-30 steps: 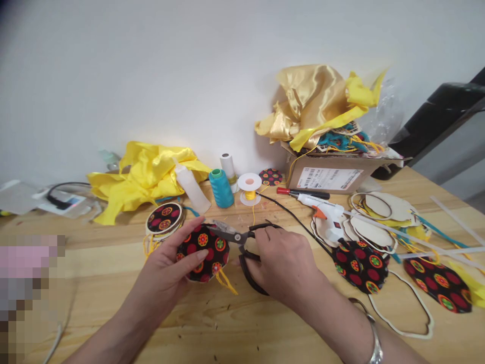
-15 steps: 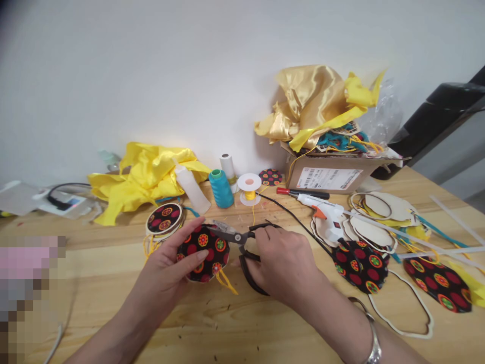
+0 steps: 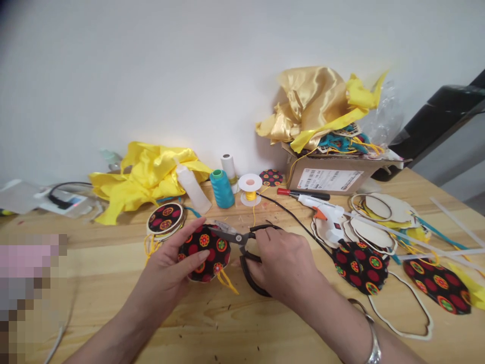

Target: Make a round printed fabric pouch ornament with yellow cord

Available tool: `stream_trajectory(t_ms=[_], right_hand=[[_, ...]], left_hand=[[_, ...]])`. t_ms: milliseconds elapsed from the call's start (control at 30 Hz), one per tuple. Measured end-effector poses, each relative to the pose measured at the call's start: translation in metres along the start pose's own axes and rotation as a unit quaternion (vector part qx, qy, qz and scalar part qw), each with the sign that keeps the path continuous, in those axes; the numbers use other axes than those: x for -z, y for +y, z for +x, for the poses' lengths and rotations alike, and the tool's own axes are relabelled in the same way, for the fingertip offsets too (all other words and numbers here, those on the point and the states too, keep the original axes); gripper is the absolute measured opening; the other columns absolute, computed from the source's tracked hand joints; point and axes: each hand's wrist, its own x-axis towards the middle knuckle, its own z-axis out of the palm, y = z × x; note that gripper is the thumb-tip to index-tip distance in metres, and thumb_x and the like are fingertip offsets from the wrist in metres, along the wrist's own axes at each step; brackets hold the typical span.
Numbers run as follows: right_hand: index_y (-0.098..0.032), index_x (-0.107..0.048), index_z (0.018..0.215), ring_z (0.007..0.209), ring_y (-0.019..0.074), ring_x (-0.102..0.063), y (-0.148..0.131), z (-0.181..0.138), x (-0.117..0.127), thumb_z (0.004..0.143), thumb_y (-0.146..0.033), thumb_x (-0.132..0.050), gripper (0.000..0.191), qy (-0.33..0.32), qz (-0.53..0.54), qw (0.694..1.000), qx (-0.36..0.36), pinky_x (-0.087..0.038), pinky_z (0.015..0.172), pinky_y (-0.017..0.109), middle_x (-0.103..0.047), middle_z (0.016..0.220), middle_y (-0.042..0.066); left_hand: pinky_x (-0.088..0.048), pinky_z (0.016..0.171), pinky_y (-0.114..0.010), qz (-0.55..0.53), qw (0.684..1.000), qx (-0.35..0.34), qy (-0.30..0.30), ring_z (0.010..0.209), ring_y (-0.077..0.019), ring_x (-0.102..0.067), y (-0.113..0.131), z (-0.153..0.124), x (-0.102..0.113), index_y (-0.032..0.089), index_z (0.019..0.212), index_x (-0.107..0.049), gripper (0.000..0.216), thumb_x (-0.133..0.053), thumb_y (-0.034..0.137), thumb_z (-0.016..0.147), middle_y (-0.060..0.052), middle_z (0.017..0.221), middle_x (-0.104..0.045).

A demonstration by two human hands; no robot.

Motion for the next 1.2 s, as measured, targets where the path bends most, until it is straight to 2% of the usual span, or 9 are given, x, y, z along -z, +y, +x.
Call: stream_trajectory(t_ms=[167,333,667,1200], right_hand=[[-0.018,-0.061,0.075,0.063,0.0186,-0.062,0.0019,-0.0012,-0.0032,0.072,-0.043,-0.058,0.026,0.027,-0.007,1.000,0.006,-0.033,0.053,0.027,-0.066,0.069,0.002],[-0.017,-0.061,0.079,0.062,0.0182,-0.061,0.0016,-0.0013,-0.0053,0.071,-0.040,-0.057,0.024,0.056,-0.018,0.998,0.019,-0.033,0.053,0.027,-0.066,0.069,0.003],[-0.016,-0.060,0.078,0.061,0.0194,-0.058,-0.0010,-0.0013,-0.0014,0.072,-0.039,-0.055,0.024,0.083,-0.070,0.994,0.024,-0.031,0.053,0.028,-0.062,0.067,0.004],[-0.015,-0.062,0.078,0.061,0.0182,-0.059,0.0022,0.0010,0.0000,0.073,-0.032,-0.054,0.019,0.078,-0.062,0.994,0.042,-0.033,0.055,0.028,-0.065,0.068,0.004]], left_hand=[[-0.055,0.064,-0.031,0.013,1.000,-0.005,0.001,0.084,-0.0232,-0.066,-0.0018,0.0013,0.0027,0.026,0.125,-0.048,0.064,-0.071,0.018,0.065,-0.009,0.107,-0.067],[-0.054,0.070,-0.030,0.012,1.000,-0.012,0.010,0.085,-0.0215,-0.065,-0.0017,0.0006,0.0018,0.025,0.123,-0.051,0.062,-0.071,0.017,0.065,-0.008,0.107,-0.067],[-0.055,0.068,-0.030,0.002,1.000,-0.005,0.005,0.084,-0.0209,-0.066,0.0009,-0.0012,-0.0010,0.026,0.123,-0.050,0.062,-0.070,0.016,0.065,-0.006,0.106,-0.067],[-0.055,0.068,-0.030,0.012,1.000,-0.006,0.010,0.085,-0.0205,-0.065,-0.0002,-0.0015,-0.0005,0.026,0.121,-0.051,0.060,-0.070,0.015,0.066,-0.006,0.108,-0.066]])
